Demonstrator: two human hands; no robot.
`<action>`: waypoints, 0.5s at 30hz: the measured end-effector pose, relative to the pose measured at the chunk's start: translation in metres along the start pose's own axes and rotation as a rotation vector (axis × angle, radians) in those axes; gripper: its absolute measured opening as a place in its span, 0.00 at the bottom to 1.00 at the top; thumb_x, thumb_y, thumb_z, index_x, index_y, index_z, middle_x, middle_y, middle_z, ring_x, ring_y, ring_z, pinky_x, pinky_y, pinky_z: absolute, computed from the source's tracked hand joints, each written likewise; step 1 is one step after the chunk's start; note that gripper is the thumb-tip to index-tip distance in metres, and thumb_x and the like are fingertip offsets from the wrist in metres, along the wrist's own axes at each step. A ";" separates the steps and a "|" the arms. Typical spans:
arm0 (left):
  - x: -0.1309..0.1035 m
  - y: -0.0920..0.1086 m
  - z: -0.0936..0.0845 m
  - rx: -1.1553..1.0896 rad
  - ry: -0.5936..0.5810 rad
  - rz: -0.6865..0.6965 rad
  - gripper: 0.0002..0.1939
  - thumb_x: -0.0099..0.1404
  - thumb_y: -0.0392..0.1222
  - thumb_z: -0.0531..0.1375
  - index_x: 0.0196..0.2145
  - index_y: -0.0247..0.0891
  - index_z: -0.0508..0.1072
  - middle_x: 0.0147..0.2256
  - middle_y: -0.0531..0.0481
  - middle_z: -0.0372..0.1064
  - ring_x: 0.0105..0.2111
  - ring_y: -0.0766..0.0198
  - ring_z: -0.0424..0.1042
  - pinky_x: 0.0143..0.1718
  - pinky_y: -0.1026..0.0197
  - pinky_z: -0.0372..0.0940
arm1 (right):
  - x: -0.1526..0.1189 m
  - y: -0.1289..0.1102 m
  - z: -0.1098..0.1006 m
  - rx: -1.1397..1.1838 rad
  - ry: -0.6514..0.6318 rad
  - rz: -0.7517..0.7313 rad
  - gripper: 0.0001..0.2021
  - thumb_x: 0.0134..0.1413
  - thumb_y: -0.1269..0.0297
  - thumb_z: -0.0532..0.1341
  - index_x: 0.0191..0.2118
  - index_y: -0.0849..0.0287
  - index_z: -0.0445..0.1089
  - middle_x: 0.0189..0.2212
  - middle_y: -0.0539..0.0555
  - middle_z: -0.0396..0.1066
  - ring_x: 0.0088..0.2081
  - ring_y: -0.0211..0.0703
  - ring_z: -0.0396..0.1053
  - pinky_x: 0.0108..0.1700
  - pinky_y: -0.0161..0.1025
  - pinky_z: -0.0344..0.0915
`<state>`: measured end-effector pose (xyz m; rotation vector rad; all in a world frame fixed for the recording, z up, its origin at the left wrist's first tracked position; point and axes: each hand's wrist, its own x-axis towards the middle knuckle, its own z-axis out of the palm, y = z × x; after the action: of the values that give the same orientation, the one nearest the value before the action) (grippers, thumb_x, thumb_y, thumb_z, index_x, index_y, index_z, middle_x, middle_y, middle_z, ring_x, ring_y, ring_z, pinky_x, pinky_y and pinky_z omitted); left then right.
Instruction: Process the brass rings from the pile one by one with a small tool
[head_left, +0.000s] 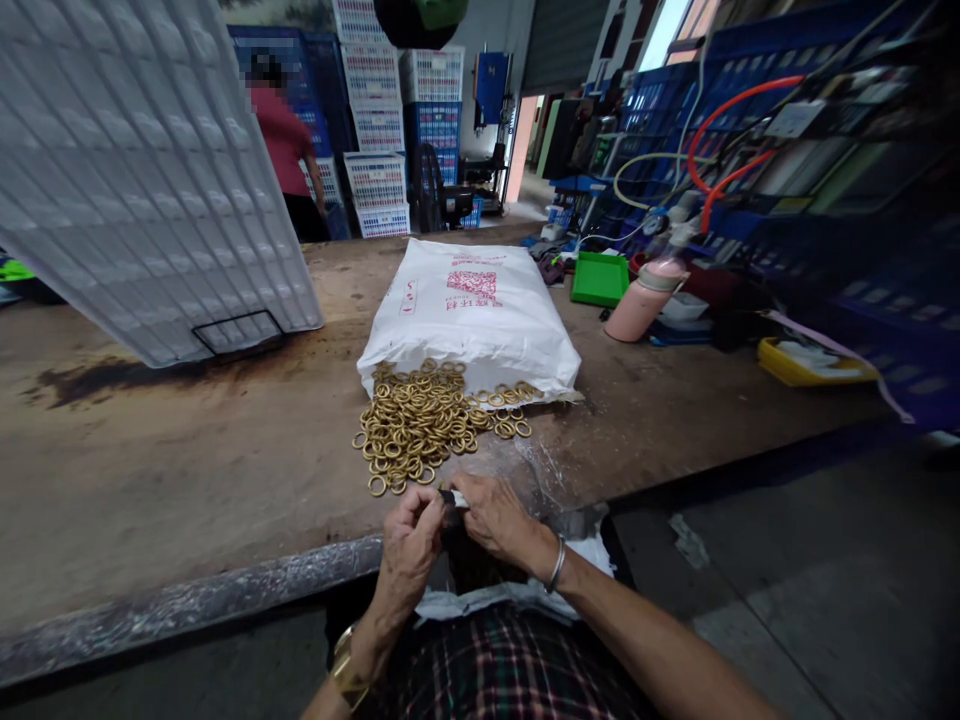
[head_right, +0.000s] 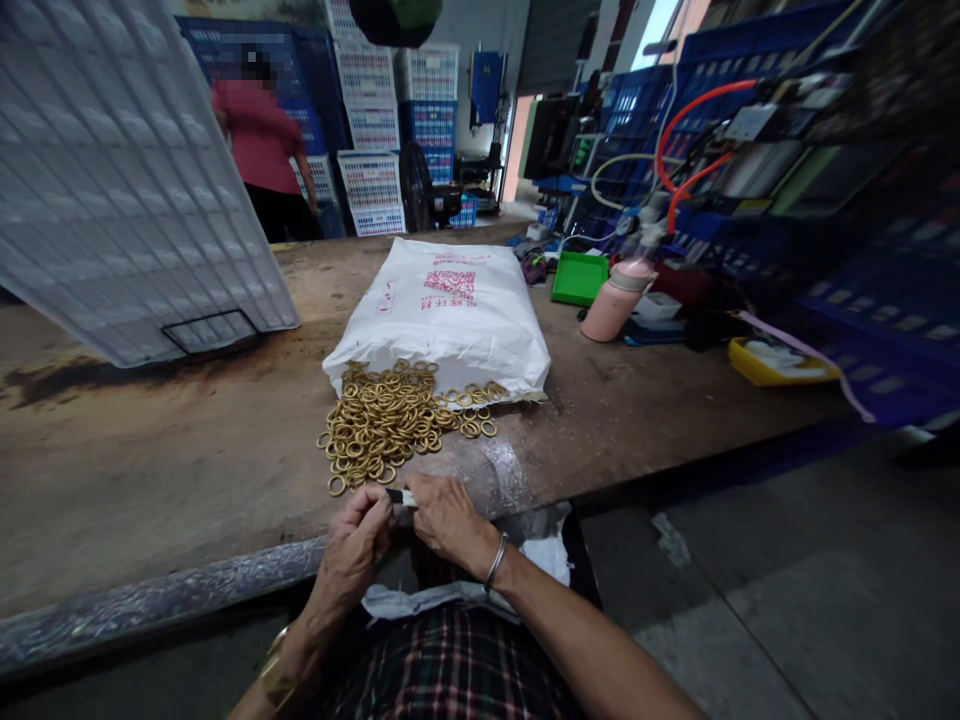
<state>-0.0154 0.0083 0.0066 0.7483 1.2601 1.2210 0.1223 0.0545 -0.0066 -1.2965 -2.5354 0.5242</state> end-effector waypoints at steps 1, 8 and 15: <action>-0.004 0.000 0.001 -0.013 -0.023 -0.022 0.17 0.51 0.53 0.64 0.22 0.37 0.65 0.15 0.60 0.56 0.13 0.76 0.50 0.14 0.71 0.45 | 0.002 0.003 -0.001 -0.027 -0.006 0.041 0.11 0.46 0.75 0.51 0.37 0.60 0.64 0.26 0.53 0.69 0.26 0.40 0.62 0.28 0.36 0.47; -0.031 -0.024 0.012 -0.310 -0.228 -0.673 0.11 0.50 0.40 0.65 0.21 0.34 0.66 0.15 0.56 0.61 0.11 0.77 0.52 0.12 0.74 0.39 | 0.019 0.036 -0.009 -0.089 0.153 0.252 0.11 0.50 0.74 0.50 0.40 0.61 0.65 0.30 0.55 0.71 0.29 0.40 0.66 0.30 0.35 0.51; -0.011 -0.061 0.007 -0.584 0.040 -0.994 0.12 0.59 0.39 0.61 0.21 0.31 0.67 0.17 0.44 0.68 0.15 0.68 0.67 0.13 0.70 0.58 | 0.040 0.036 -0.001 -0.007 0.220 0.141 0.18 0.52 0.72 0.53 0.50 0.59 0.61 0.44 0.57 0.70 0.42 0.43 0.67 0.40 0.35 0.57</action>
<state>0.0084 -0.0157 -0.0462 -0.3304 1.0025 0.6854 0.1259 0.1066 -0.0190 -1.4562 -2.2819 0.3763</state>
